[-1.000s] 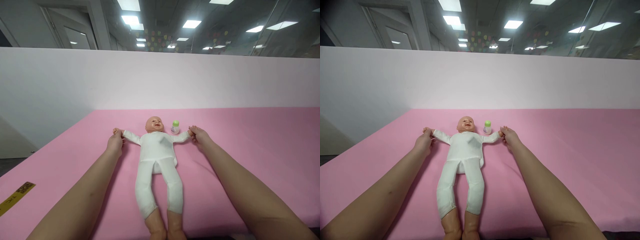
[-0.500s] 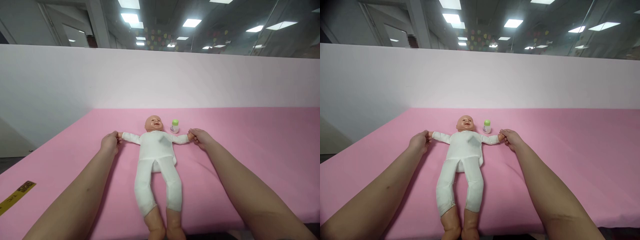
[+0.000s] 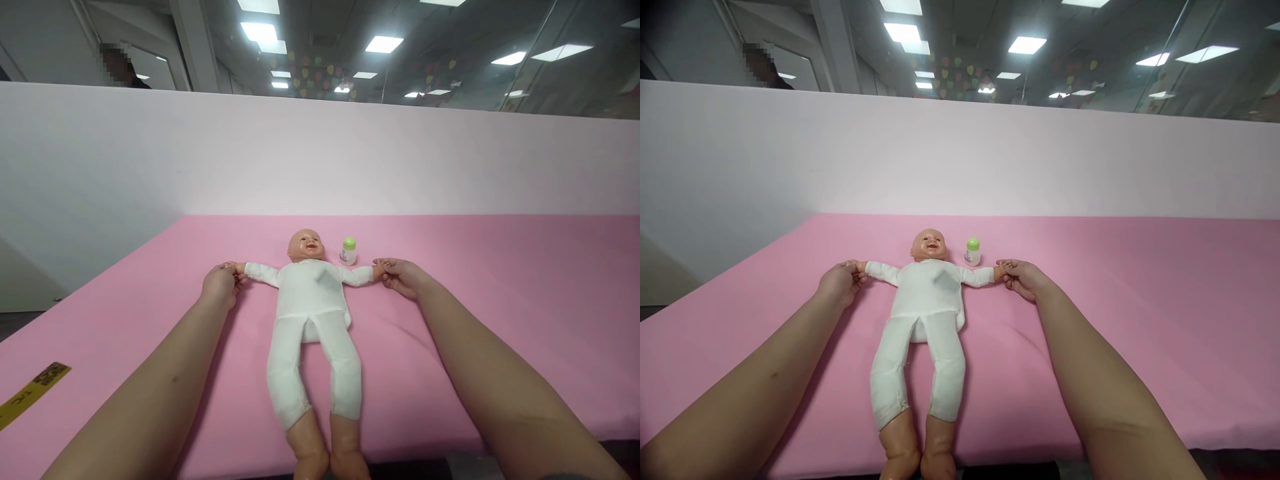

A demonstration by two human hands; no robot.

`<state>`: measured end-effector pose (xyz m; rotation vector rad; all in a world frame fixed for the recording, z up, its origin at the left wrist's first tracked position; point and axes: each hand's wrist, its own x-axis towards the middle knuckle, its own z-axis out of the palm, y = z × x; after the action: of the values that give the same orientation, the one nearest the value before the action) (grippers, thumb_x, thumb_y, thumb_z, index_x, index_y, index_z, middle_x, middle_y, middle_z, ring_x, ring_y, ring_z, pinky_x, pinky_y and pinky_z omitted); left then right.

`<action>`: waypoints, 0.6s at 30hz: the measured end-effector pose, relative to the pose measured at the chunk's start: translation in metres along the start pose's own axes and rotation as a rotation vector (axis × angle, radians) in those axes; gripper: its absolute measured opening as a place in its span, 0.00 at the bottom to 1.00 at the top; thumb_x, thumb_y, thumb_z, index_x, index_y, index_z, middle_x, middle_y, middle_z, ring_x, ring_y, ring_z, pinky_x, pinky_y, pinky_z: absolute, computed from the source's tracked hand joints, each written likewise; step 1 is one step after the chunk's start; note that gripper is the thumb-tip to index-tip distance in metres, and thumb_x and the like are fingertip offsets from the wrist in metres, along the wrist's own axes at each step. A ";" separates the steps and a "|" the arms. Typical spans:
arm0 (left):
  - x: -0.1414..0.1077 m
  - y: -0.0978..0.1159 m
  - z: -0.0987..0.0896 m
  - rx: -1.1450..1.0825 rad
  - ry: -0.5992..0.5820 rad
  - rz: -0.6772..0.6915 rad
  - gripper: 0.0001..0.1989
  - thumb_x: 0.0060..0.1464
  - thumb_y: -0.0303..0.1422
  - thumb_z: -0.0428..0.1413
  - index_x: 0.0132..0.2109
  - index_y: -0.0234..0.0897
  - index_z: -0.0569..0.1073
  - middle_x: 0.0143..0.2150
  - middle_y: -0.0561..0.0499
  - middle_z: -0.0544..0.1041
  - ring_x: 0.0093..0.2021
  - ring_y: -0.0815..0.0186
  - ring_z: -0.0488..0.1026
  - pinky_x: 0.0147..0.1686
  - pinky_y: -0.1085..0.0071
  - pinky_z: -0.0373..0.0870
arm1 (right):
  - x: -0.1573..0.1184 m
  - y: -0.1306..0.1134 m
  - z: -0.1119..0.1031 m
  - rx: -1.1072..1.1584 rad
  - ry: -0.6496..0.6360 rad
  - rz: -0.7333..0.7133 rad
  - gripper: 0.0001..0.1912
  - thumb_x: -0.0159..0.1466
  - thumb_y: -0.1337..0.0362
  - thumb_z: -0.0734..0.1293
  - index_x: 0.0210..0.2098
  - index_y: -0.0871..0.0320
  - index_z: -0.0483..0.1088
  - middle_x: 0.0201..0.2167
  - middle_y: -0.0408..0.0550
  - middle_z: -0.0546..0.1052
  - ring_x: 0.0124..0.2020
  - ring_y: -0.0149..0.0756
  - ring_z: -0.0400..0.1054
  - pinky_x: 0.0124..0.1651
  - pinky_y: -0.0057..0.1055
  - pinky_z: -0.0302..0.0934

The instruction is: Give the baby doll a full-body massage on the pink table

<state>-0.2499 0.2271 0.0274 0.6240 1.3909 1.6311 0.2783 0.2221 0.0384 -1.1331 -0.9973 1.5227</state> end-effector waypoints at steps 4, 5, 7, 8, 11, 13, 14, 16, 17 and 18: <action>-0.003 -0.001 -0.001 -0.003 -0.002 0.037 0.09 0.54 0.28 0.63 0.43 0.35 0.74 0.38 0.47 0.77 0.30 0.67 0.75 0.31 0.68 0.77 | -0.004 -0.001 0.001 -0.072 -0.048 -0.037 0.18 0.57 0.68 0.80 0.46 0.57 0.77 0.36 0.47 0.77 0.28 0.29 0.67 0.28 0.24 0.65; -0.003 -0.001 -0.001 0.001 0.001 0.048 0.10 0.55 0.29 0.64 0.43 0.35 0.74 0.37 0.47 0.77 0.30 0.68 0.74 0.31 0.69 0.76 | -0.004 0.000 0.001 -0.087 -0.047 -0.041 0.18 0.56 0.66 0.81 0.44 0.58 0.77 0.35 0.47 0.76 0.27 0.28 0.65 0.26 0.23 0.63; -0.005 0.000 -0.001 0.016 0.006 0.064 0.10 0.58 0.34 0.65 0.43 0.36 0.73 0.36 0.48 0.77 0.29 0.67 0.74 0.30 0.69 0.76 | -0.003 0.000 0.001 -0.102 -0.032 -0.039 0.18 0.56 0.63 0.82 0.42 0.58 0.77 0.31 0.45 0.75 0.24 0.25 0.60 0.24 0.21 0.59; -0.005 0.000 -0.001 0.026 0.011 0.067 0.10 0.59 0.36 0.64 0.43 0.37 0.72 0.35 0.48 0.76 0.29 0.67 0.75 0.30 0.69 0.76 | -0.002 0.001 0.001 -0.103 -0.021 -0.036 0.18 0.56 0.61 0.83 0.41 0.59 0.76 0.30 0.45 0.74 0.22 0.24 0.58 0.23 0.21 0.56; -0.005 0.001 0.001 0.053 0.035 0.056 0.10 0.61 0.38 0.62 0.43 0.37 0.72 0.34 0.48 0.77 0.29 0.65 0.75 0.30 0.67 0.76 | 0.003 0.003 0.001 -0.097 0.039 -0.030 0.17 0.59 0.56 0.81 0.39 0.60 0.76 0.25 0.43 0.71 0.21 0.23 0.54 0.20 0.21 0.52; -0.005 0.001 0.002 0.063 0.036 0.040 0.08 0.59 0.35 0.62 0.42 0.37 0.73 0.33 0.47 0.77 0.29 0.62 0.76 0.29 0.65 0.76 | 0.007 0.005 0.001 -0.093 0.081 -0.030 0.16 0.61 0.56 0.80 0.38 0.60 0.77 0.25 0.43 0.70 0.21 0.24 0.54 0.19 0.20 0.51; -0.005 0.000 0.002 0.065 0.030 0.031 0.07 0.57 0.33 0.61 0.41 0.37 0.73 0.32 0.46 0.77 0.29 0.60 0.77 0.29 0.64 0.76 | 0.008 0.005 0.002 -0.092 0.097 -0.031 0.15 0.62 0.57 0.79 0.38 0.61 0.77 0.26 0.44 0.71 0.21 0.24 0.55 0.19 0.20 0.51; -0.005 0.000 0.004 0.064 0.014 0.014 0.07 0.51 0.28 0.60 0.39 0.36 0.74 0.31 0.45 0.77 0.30 0.57 0.78 0.30 0.62 0.77 | 0.009 0.005 0.002 -0.086 0.112 -0.028 0.12 0.63 0.60 0.79 0.39 0.61 0.77 0.28 0.46 0.73 0.22 0.25 0.58 0.19 0.21 0.54; -0.004 -0.001 0.004 0.063 0.008 0.008 0.08 0.48 0.26 0.60 0.38 0.35 0.74 0.31 0.44 0.78 0.31 0.56 0.79 0.30 0.62 0.77 | 0.008 0.004 0.003 -0.082 0.113 -0.026 0.11 0.63 0.62 0.78 0.39 0.61 0.78 0.29 0.47 0.74 0.23 0.26 0.60 0.20 0.21 0.57; -0.004 -0.001 0.004 0.062 0.004 0.004 0.10 0.45 0.24 0.59 0.38 0.35 0.74 0.31 0.44 0.78 0.31 0.56 0.79 0.30 0.62 0.77 | 0.008 0.003 0.003 -0.078 0.109 -0.022 0.09 0.63 0.63 0.78 0.40 0.61 0.78 0.30 0.49 0.75 0.24 0.27 0.62 0.21 0.22 0.60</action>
<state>-0.2439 0.2257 0.0282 0.6597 1.4482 1.5980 0.2737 0.2286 0.0346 -1.2427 -0.9987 1.3996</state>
